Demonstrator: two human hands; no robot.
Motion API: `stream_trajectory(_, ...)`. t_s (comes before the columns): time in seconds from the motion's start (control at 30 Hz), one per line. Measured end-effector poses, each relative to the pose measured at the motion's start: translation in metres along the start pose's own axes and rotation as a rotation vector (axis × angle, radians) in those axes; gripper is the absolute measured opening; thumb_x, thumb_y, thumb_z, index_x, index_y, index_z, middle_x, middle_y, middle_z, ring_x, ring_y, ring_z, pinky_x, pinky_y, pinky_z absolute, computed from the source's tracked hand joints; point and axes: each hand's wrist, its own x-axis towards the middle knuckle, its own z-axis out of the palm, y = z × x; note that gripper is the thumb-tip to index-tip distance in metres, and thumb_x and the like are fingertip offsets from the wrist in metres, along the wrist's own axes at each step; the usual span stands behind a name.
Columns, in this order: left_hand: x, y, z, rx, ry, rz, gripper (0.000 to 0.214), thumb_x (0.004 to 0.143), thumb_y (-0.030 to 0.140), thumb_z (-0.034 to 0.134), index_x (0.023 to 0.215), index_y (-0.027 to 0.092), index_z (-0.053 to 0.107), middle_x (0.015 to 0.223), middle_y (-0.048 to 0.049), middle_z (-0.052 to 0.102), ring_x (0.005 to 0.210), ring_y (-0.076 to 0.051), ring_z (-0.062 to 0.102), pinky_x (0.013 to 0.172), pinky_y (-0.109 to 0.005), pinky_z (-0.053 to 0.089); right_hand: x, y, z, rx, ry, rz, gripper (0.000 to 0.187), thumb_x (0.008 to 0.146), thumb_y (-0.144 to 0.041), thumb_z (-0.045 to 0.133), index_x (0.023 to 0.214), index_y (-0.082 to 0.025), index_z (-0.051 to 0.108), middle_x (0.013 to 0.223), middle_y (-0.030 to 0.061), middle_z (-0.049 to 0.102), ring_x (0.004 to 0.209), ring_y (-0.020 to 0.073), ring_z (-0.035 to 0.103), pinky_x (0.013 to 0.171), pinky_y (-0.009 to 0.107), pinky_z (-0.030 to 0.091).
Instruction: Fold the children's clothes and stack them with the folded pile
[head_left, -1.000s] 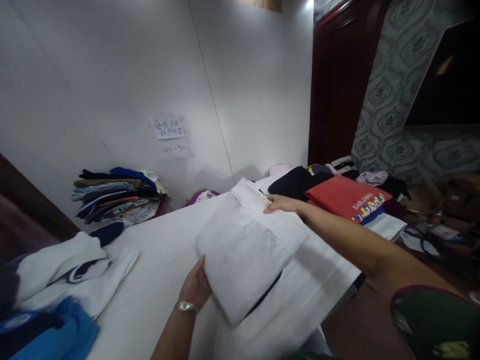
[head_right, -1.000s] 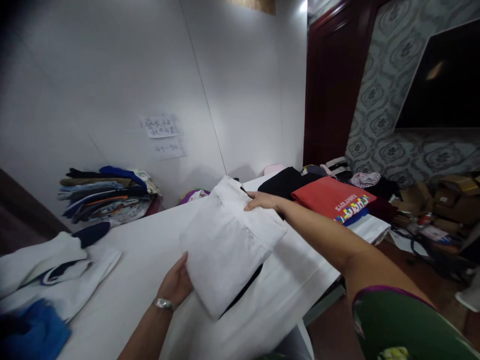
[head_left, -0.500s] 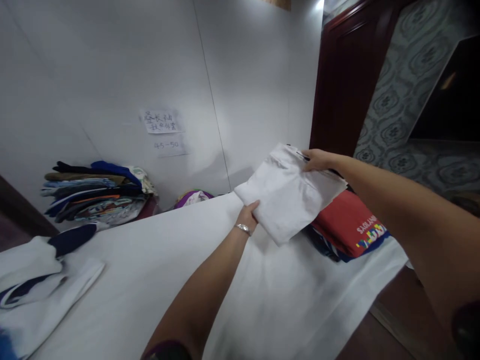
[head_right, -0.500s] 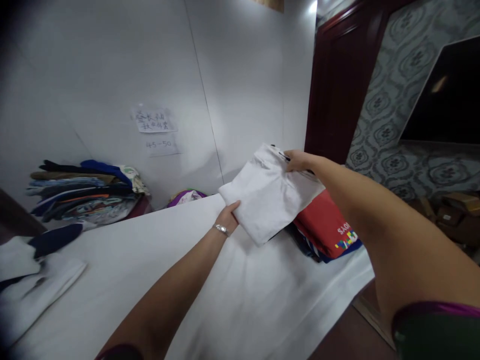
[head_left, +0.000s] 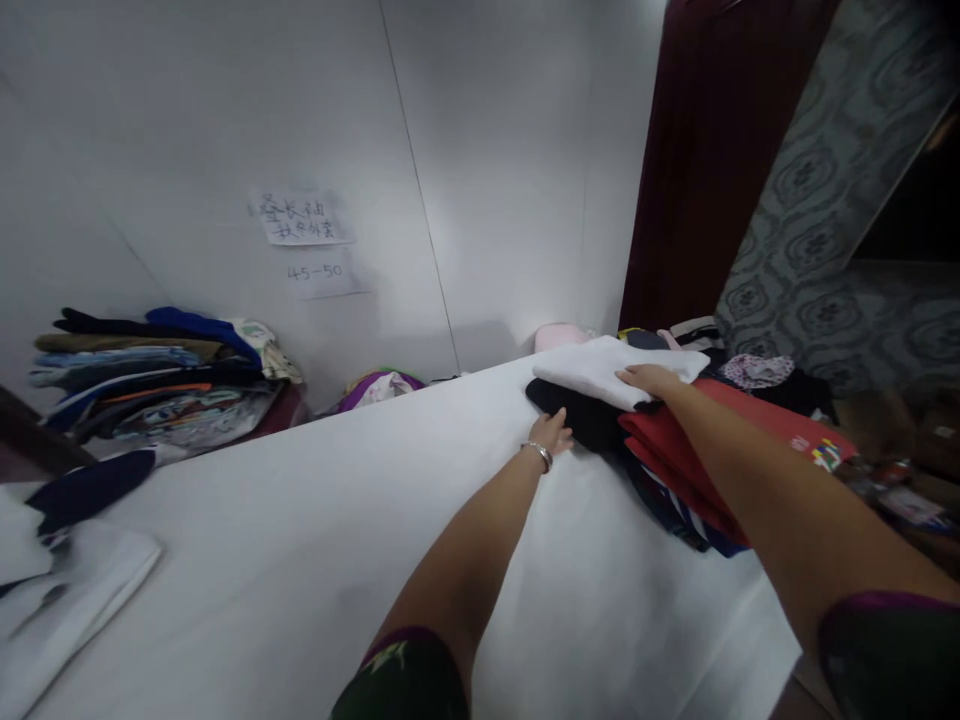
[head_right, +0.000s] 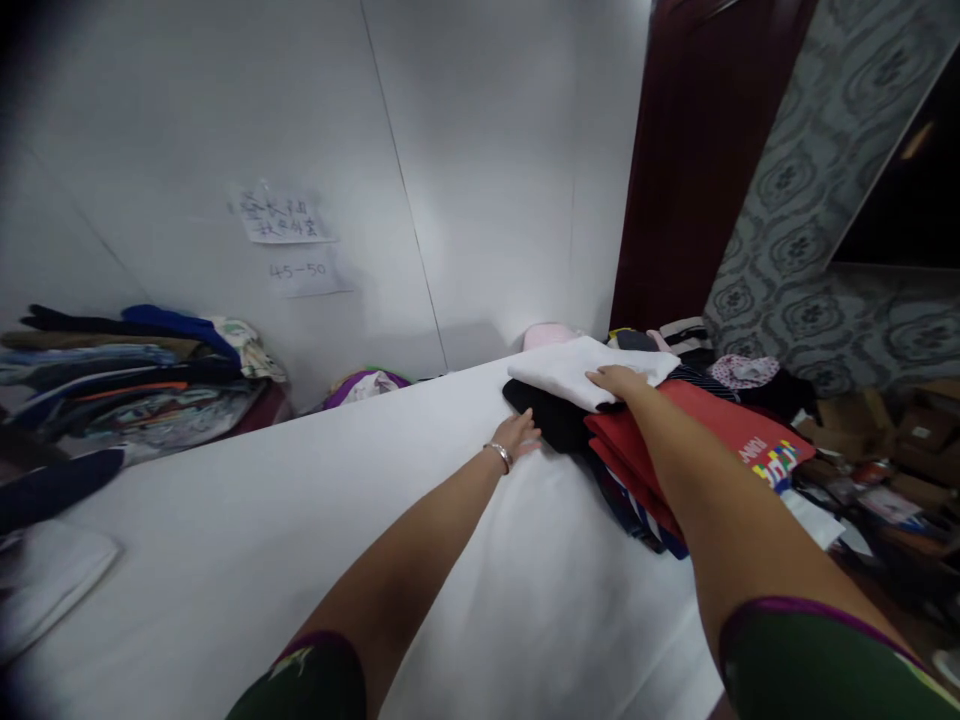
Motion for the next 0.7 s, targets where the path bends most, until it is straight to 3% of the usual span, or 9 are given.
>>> stream_trajectory(0.1,0.001,-0.009,-0.002,-0.015,-0.004,-0.036,0.062,0.076,0.052,0.064,0.122,0.013,0.048,0.125,-0.0205,0.05,0.086,-0.022,0.066,0.066,-0.031,0.055,-0.008,0.005,0.016,-0.095,-0.116,0.171,0.046,0.076,-0.057,0.054,0.093,-0.017,0.069,0.111,0.0186,0.064,0.105,0.0351,0.056,0.092,0.057,0.035)
stream_trajectory(0.2,0.008,-0.003,0.014,-0.037,-0.011,-0.018,0.063,0.078,0.057,0.058,0.123,0.015,0.047,0.123,-0.0186,0.051,0.084,-0.019,0.066,0.066,-0.028,0.055,-0.008,0.004,0.01,-0.081,-0.137,0.148,0.046,0.079,-0.057,0.05,0.099,-0.02,0.07,0.109,0.0149,0.066,0.103,0.0326,0.058,0.091,0.049,0.039)
stream_trajectory(0.27,0.011,0.002,0.028,-0.052,-0.097,-0.05,0.07,0.076,0.06,0.057,0.127,0.014,0.043,0.121,-0.0197,0.053,0.086,-0.022,0.066,0.067,-0.031,0.056,-0.01,0.007,0.002,-0.08,-0.112,0.128,0.048,0.083,-0.058,0.043,0.1,-0.021,0.07,0.108,0.0126,0.067,0.105,0.0309,0.058,0.093,0.046,0.039)
stream_trajectory(0.4,0.014,0.006,0.054,-0.042,-0.293,-0.15,0.078,0.071,0.06,0.063,0.129,0.012,0.041,0.116,-0.0219,0.056,0.086,-0.028,0.067,0.067,-0.036,0.056,-0.025,0.026,-0.01,-0.147,-0.006,0.124,0.053,0.083,-0.06,0.04,0.102,-0.021,0.069,0.117,0.0125,0.063,0.115,0.035,0.051,0.099,0.056,0.028)
stream_trajectory(0.47,0.016,0.006,0.066,0.007,-0.249,-0.12,0.072,0.071,0.054,0.067,0.124,0.01,0.045,0.112,-0.0218,0.059,0.084,-0.028,0.067,0.065,-0.036,0.056,-0.034,0.036,-0.012,-0.115,-0.049,0.075,0.049,0.083,-0.058,0.042,0.102,-0.021,0.069,0.119,0.012,0.062,0.118,0.0339,0.049,0.102,0.053,0.028)
stream_trajectory(0.57,0.022,0.011,0.08,0.098,-0.069,0.01,0.06,0.07,0.036,0.073,0.118,0.008,0.05,0.111,-0.0219,0.06,0.087,-0.028,0.066,0.066,-0.035,0.056,-0.043,0.043,-0.012,-0.003,-0.156,-0.071,0.042,0.088,-0.049,0.039,0.103,-0.023,0.068,0.12,0.0079,0.063,0.122,0.029,0.047,0.108,0.046,0.025)
stream_trajectory(0.7,0.035,0.024,0.078,0.111,-0.002,0.156,0.05,0.068,0.021,0.073,0.114,0.011,0.055,0.119,-0.0181,0.059,0.101,-0.026,0.062,0.074,-0.031,0.054,-0.05,0.035,-0.006,0.078,-0.185,-0.136,0.049,0.09,-0.048,0.034,0.124,-0.021,0.057,0.137,0.0068,0.049,0.135,0.0251,0.032,0.113,0.042,0.017)
